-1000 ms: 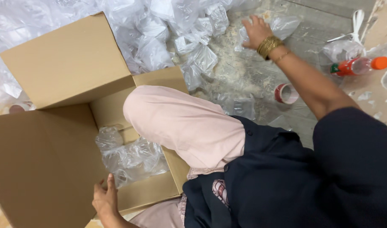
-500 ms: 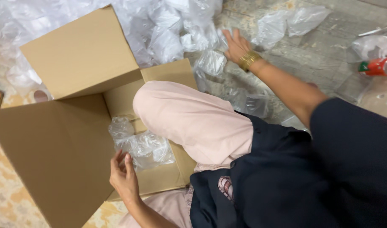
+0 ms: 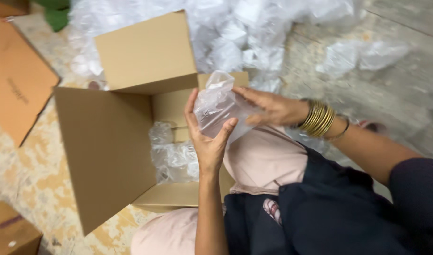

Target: The person sits on the floor and packs plastic-wrapped items one at a time into a large cardboard box, picking each wrapped item from a pile beside them and arranging it inside the box.

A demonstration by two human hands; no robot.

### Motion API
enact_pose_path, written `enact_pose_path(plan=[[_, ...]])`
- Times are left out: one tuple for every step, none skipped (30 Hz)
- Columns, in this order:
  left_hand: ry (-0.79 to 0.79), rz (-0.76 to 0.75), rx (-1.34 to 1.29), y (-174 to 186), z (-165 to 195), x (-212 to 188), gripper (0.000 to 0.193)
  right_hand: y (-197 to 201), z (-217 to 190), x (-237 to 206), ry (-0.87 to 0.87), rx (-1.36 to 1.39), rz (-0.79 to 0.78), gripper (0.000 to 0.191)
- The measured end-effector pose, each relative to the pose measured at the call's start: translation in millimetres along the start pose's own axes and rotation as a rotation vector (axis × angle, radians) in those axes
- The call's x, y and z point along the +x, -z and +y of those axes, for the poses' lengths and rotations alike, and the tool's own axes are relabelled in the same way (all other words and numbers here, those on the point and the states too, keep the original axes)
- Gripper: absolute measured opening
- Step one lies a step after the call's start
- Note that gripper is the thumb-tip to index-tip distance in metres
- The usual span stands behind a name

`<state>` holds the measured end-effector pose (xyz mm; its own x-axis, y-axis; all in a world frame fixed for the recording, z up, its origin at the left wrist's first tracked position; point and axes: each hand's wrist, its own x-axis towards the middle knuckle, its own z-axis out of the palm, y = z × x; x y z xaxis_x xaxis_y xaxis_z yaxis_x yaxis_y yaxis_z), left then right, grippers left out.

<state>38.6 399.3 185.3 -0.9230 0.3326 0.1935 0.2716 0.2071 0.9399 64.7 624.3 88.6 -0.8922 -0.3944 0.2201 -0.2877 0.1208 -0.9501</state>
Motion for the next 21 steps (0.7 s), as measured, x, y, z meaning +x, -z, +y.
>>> enact_pose_path(plan=[[0.013,0.060,-0.032,7.9,-4.2,-2.7,0.074,8.8,8.7,9.3,0.036,0.059,-0.067,0.079],[0.104,0.123,-0.136,18.3,-9.1,-6.4,0.069,20.8,25.0,18.9,-0.039,-0.075,-0.014,0.058],[0.192,0.186,-0.244,31.2,-13.2,-11.0,0.064,33.8,45.1,26.4,-0.114,-0.211,0.039,0.043],[0.279,0.248,-0.355,45.2,-17.2,-17.0,0.060,40.9,68.3,31.7,-0.288,-0.372,0.122,0.041],[0.291,0.329,-0.380,59.9,-20.8,-23.2,0.054,45.4,91.6,32.6,-0.462,-0.535,0.211,0.040],[0.301,0.408,-0.407,77.5,-24.0,-29.1,0.049,48.6,112.7,28.4,-0.620,-0.815,0.120,0.057],[0.312,0.487,-0.434,95.0,-27.5,-34.4,0.043,51.0,131.6,23.1,-0.770,-1.100,0.034,0.077],[0.298,0.545,-0.433,112.4,-30.6,-41.5,0.041,49.6,146.2,13.7,-0.669,-1.111,0.079,0.084],[0.288,0.604,-0.432,130.1,-33.4,-49.2,0.039,48.2,156.8,3.9,-0.572,-1.117,0.121,0.092],[0.278,0.666,-0.437,145.5,-38.1,-55.8,0.038,48.1,160.9,-2.3,-0.558,-1.155,0.097,0.091],[0.265,0.697,-0.391,161.1,-43.4,-61.6,0.038,46.9,163.8,-8.1,-0.543,-1.195,0.072,0.089],[0.257,0.730,-0.345,176.0,-48.6,-67.7,0.039,47.8,165.7,-17.1,-0.470,-1.278,0.046,0.079],[0.251,0.765,-0.298,189.8,-54.1,-74.9,0.039,47.0,165.9,-23.6,-0.392,-1.359,0.021,0.070],[0.231,0.784,-0.251,201.8,-60.9,-79.2,0.039,46.1,161.8,-29.4,-0.423,-1.348,-0.016,0.083],[0.212,0.805,-0.203,211.8,-68.8,-82.5,0.039,45.3,156.8,-34.6,-0.453,-1.341,-0.052,0.101],[0.197,0.827,-0.153,219.6,-76.0,-87.5,0.040,43.3,151.7,-39.3,-0.525,-1.284,-0.028,0.095],[0.236,0.846,-0.168,225.1,-83.8,-92.6,0.040,40.9,146.9,-45.0,-0.598,-1.227,-0.007,0.090],[0.275,0.866,-0.186,228.5,-92.5,-96.6,0.040,39.2,143.3,-50.1,-0.682,-1.253,-0.105,0.087],[0.314,0.885,-0.205,231.1,-101.8,-100.0,0.040,37.7,141.0,-56.3,-0.767,-1.282,-0.201,0.084],[0.283,0.890,-0.151,232.4,-111.7,-102.7,0.040,36.5,140.5,-61.6,-0.798,-1.251,-0.218,0.089],[0.260,0.891,-0.099,232.1,-122.0,-106.1,0.040,37.0,141.1,-67.5,-0.836,-1.221,-0.237,0.094]])
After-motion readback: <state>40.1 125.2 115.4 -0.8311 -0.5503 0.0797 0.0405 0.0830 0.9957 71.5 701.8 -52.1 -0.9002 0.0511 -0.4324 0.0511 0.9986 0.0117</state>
